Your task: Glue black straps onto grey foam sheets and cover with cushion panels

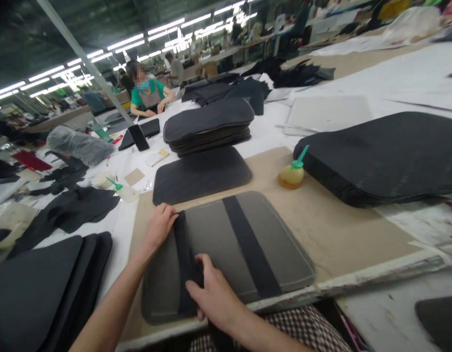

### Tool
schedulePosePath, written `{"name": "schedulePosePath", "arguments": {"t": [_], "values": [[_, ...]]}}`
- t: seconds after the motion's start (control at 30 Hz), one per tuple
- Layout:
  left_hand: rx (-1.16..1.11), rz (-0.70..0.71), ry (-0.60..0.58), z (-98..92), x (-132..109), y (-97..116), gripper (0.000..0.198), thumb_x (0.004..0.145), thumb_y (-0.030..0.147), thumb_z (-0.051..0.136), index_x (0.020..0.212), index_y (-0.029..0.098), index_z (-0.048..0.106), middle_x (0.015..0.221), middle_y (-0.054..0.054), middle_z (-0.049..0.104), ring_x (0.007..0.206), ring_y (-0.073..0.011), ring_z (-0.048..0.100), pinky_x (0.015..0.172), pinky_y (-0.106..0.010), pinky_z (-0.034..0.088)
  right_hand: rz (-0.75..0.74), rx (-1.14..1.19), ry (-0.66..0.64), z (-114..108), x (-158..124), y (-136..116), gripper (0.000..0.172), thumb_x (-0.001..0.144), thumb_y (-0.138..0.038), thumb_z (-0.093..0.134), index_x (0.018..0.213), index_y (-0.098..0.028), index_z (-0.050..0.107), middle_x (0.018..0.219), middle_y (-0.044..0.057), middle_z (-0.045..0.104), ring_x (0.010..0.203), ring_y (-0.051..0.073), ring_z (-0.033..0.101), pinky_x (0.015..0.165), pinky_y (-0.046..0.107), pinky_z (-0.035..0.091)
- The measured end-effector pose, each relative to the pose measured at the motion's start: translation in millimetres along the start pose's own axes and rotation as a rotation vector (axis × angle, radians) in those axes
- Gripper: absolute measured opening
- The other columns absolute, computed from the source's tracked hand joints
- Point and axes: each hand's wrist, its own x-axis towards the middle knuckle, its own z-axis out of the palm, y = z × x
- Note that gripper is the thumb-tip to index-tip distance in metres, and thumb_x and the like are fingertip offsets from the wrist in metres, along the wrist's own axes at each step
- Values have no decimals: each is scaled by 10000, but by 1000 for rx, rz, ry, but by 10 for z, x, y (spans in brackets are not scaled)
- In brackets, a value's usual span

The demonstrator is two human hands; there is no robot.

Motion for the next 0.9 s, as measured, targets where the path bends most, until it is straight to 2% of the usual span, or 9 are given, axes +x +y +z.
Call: {"name": "schedulePosePath", "arguments": {"t": [0.1,0.13,0.27,0.5,0.57,0.63,0.77,0.83,0.9], "values": [[18,98,-43,15,-28,41,225,995,208,423,1080,241,629,1114,-74,644,1111,-242,502,944,-371,394,-67,-117,22,-19,-56,-26,582,913,-332,500,1445,-185,316,668,-43,644,413,127,567,477,240,482],[24,117,-48,23,-42,50,245,991,184,412,1082,236,634,1108,-79,650,1115,-249,493,955,-388,386,-95,-166,35,-25,-66,-22,572,924,-322,488,1452,-188,315,621,-56,622,422,138,575,509,255,493],[61,147,-26,24,-118,92,267,978,152,391,1021,192,652,1035,-113,669,1074,-275,490,916,-422,386,-171,-281,71,-25,-88,18,545,915,-273,504,1434,-193,356,679,-33,664,431,138,579,566,280,499],[95,149,22,11,-248,135,241,987,193,411,1007,171,650,989,-113,683,1012,-268,522,854,-398,393,-128,-257,27,131,-103,-3,519,913,-281,541,1388,-165,369,453,-108,536,390,156,554,510,257,482],[94,147,29,15,-277,132,261,1007,249,399,1047,169,643,1013,-111,685,1018,-263,530,868,-395,392,-115,-279,13,181,-103,3,536,918,-273,548,1403,-162,349,477,-99,557,389,160,560,508,262,487],[91,146,35,16,-302,128,289,1019,308,393,1104,168,631,1049,-109,687,1042,-260,536,887,-394,390,-140,-365,25,220,-97,34,542,916,-255,564,1407,-159,354,591,-42,643,468,176,623,558,281,507],[91,146,38,10,-334,123,329,1020,387,401,1133,170,621,1090,-113,689,1071,-262,540,894,-391,388,-246,-657,72,274,-74,130,552,908,-208,595,1410,-150,372,930,118,738,836,267,730,727,334,517],[93,148,38,4,-342,126,337,1019,405,400,1108,170,624,1097,-114,689,1062,-262,544,889,-391,388,-272,-794,69,297,-63,169,554,921,-194,577,1424,-147,350,972,141,740,902,295,729,745,348,509],[96,150,36,-2,-347,131,342,1019,416,397,1096,171,623,1104,-114,687,1061,-264,543,887,-391,388,-280,-913,54,317,-59,193,532,939,-196,551,1425,-145,340,940,135,748,876,305,736,725,347,501]]}}
